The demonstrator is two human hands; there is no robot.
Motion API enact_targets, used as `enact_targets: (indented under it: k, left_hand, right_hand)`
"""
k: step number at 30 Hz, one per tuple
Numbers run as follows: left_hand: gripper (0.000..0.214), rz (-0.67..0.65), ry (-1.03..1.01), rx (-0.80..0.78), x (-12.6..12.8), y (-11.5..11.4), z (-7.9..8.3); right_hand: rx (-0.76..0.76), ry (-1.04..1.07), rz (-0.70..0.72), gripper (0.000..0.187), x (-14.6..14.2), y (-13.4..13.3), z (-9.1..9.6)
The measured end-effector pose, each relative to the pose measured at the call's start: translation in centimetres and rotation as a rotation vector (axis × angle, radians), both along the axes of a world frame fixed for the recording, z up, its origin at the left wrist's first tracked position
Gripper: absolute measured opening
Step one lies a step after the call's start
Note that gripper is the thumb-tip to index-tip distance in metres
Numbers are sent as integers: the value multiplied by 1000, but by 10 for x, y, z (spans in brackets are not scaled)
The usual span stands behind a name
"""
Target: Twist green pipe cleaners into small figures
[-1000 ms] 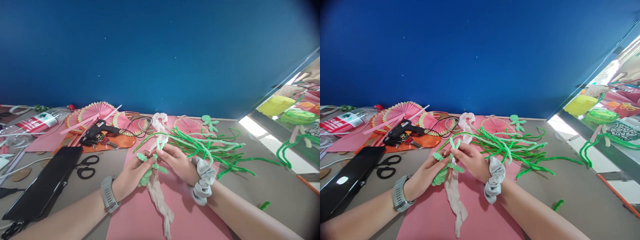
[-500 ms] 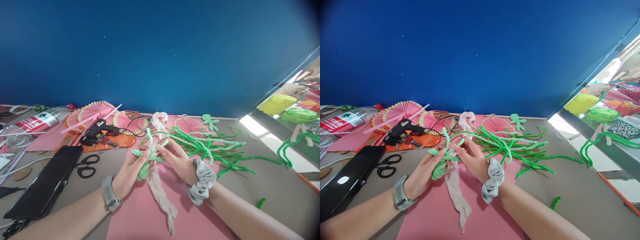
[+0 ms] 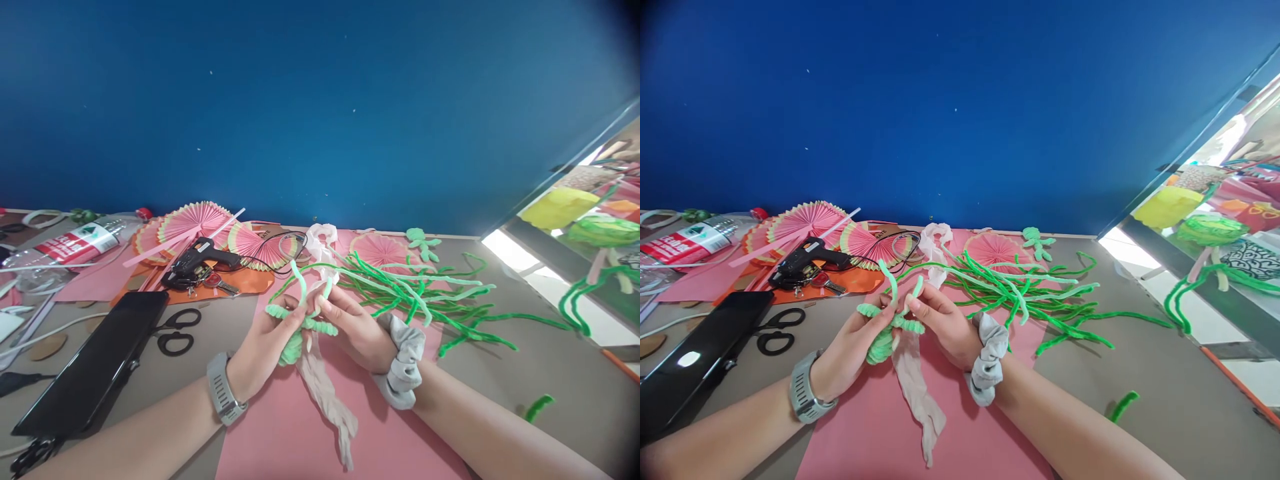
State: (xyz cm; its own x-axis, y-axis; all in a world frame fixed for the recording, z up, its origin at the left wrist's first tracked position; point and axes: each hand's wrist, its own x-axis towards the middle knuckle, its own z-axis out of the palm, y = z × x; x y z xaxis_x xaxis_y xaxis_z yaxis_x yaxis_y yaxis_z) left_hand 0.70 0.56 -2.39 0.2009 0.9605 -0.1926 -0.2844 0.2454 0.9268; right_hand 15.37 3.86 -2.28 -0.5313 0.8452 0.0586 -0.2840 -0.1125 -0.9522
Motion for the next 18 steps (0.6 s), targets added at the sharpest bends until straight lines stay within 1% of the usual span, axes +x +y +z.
enact_targets:
  k: [3,5,7,10,12,15,18]
  left_hand:
    - [22,-127,-11,-3,-2,1,0]
    - [23,-176,-19,-13,-3,2,-2]
    - [21,-172,-17,-21,-3,3,-3]
    - [18,-128,5,-23,-2,3,-5]
    - [18,-121,52,-2,-1,4,-5]
    - [21,-167,151,19,-1,2,-5]
    - [24,-211,236,32,-2,0,-6]
  right_hand:
    - [-107,4,-17,15,2,1,2]
    - [-131,-24,-54,15,3,2,4]
    - [-74,-73,-122,16,2,3,4]
    - [87,-188,-238,16,0,3,3]
    - [155,-258,-256,14,0,3,2]
    - [237,-354,-276,18,1,4,1]
    - [324,-485,-318,15,3,6,-1]
